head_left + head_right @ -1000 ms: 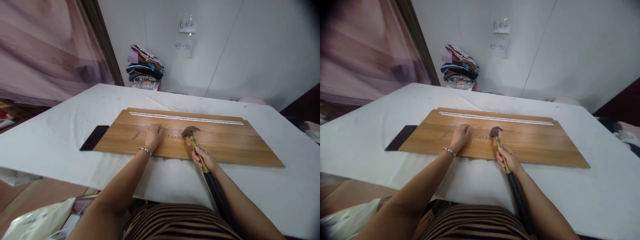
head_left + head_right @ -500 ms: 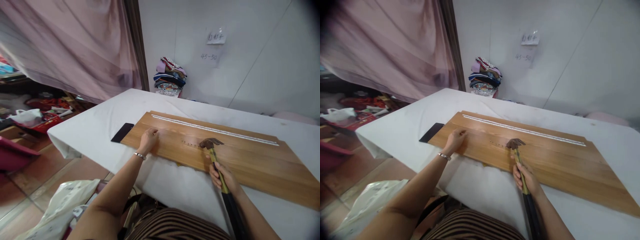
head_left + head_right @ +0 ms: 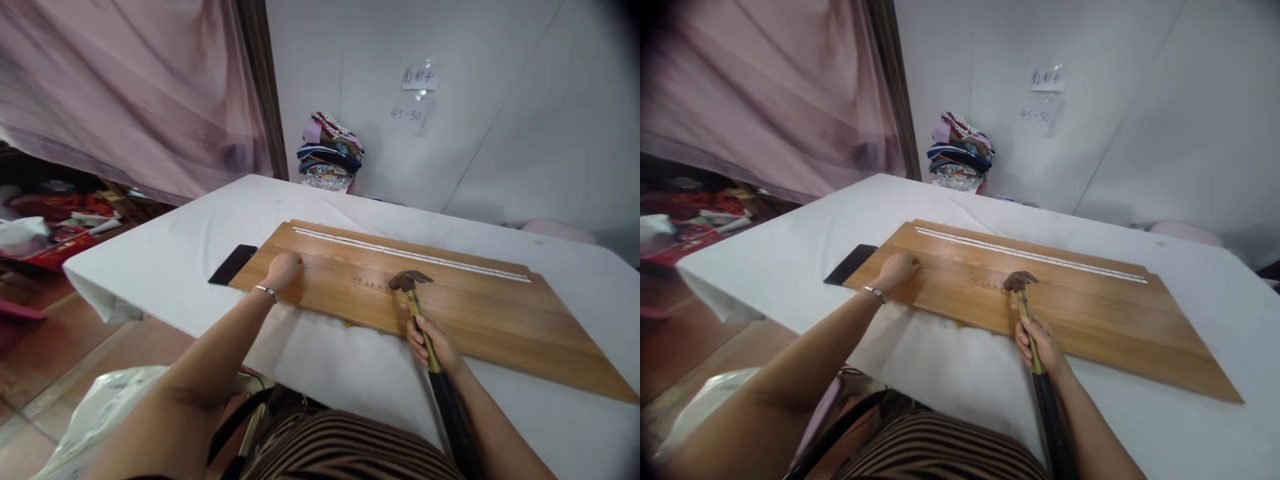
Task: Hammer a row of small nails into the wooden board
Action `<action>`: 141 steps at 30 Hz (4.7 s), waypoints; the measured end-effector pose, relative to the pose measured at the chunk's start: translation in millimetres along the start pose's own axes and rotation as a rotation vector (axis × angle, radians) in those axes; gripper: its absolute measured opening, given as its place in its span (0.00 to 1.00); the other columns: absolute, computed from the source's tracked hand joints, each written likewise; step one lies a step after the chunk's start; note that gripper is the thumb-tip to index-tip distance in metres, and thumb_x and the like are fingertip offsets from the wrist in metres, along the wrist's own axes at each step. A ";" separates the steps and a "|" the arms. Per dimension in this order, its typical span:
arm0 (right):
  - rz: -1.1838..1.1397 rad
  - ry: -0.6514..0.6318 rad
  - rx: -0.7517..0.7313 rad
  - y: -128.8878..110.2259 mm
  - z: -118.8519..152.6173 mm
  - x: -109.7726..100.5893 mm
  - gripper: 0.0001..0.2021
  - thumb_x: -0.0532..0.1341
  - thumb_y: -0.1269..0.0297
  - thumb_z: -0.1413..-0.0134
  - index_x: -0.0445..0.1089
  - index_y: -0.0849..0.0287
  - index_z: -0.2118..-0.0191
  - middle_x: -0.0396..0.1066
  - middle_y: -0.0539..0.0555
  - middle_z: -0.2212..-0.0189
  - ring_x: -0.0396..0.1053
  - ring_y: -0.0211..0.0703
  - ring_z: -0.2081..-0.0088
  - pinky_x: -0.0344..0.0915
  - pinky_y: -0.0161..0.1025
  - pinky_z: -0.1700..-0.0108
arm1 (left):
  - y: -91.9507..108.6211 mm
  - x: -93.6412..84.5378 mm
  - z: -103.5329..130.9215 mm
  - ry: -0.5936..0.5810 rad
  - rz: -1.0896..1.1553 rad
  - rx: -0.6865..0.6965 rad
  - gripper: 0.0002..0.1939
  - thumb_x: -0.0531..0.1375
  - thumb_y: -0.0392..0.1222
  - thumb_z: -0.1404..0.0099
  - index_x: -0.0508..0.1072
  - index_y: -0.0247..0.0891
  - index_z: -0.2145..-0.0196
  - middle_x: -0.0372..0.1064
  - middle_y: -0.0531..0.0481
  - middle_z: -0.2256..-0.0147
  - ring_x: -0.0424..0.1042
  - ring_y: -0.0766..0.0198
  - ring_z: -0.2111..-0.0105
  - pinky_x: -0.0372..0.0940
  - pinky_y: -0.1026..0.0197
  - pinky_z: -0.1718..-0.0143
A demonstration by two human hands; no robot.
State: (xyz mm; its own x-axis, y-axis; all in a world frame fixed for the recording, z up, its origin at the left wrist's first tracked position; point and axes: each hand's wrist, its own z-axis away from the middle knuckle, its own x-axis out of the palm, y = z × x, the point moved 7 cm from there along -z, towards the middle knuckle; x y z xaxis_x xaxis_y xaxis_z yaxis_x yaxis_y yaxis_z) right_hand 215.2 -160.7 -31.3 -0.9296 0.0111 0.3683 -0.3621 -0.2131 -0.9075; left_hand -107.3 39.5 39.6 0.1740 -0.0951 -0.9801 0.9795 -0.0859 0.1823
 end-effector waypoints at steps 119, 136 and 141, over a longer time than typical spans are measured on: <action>-0.055 0.016 -0.079 -24.6 2.9 13.1 0.26 0.69 0.48 0.49 0.67 0.55 0.48 0.58 0.38 0.83 0.49 0.31 0.89 0.51 0.29 0.89 | 106.8 43.0 1.7 0.235 0.127 0.317 0.14 0.52 0.42 0.29 0.77 0.41 0.56 0.73 0.39 0.44 0.68 0.47 0.42 0.59 0.44 0.39; -0.020 0.039 -0.050 -17.9 -2.5 8.9 0.24 0.68 0.49 0.47 0.68 0.56 0.50 0.59 0.38 0.83 0.51 0.31 0.88 0.50 0.29 0.89 | 110.8 42.3 4.1 0.249 0.120 0.329 0.15 0.51 0.41 0.28 0.77 0.41 0.56 0.74 0.39 0.47 0.68 0.46 0.44 0.59 0.45 0.41; -0.038 0.045 -0.058 -20.5 -1.8 9.9 0.25 0.68 0.49 0.48 0.67 0.55 0.48 0.59 0.38 0.83 0.51 0.32 0.89 0.50 0.30 0.90 | 109.1 45.3 2.4 0.253 0.112 0.331 0.15 0.51 0.41 0.28 0.77 0.40 0.55 0.73 0.38 0.45 0.68 0.46 0.43 0.59 0.45 0.40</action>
State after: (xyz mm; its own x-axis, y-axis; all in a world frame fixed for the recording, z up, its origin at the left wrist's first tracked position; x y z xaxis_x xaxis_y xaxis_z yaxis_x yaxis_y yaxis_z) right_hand 213.3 -154.5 -9.4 -0.9169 0.0625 0.3943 -0.3992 -0.1543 -0.9038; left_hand 7.2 23.4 15.3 0.3374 0.1211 -0.9335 0.8749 -0.4063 0.2635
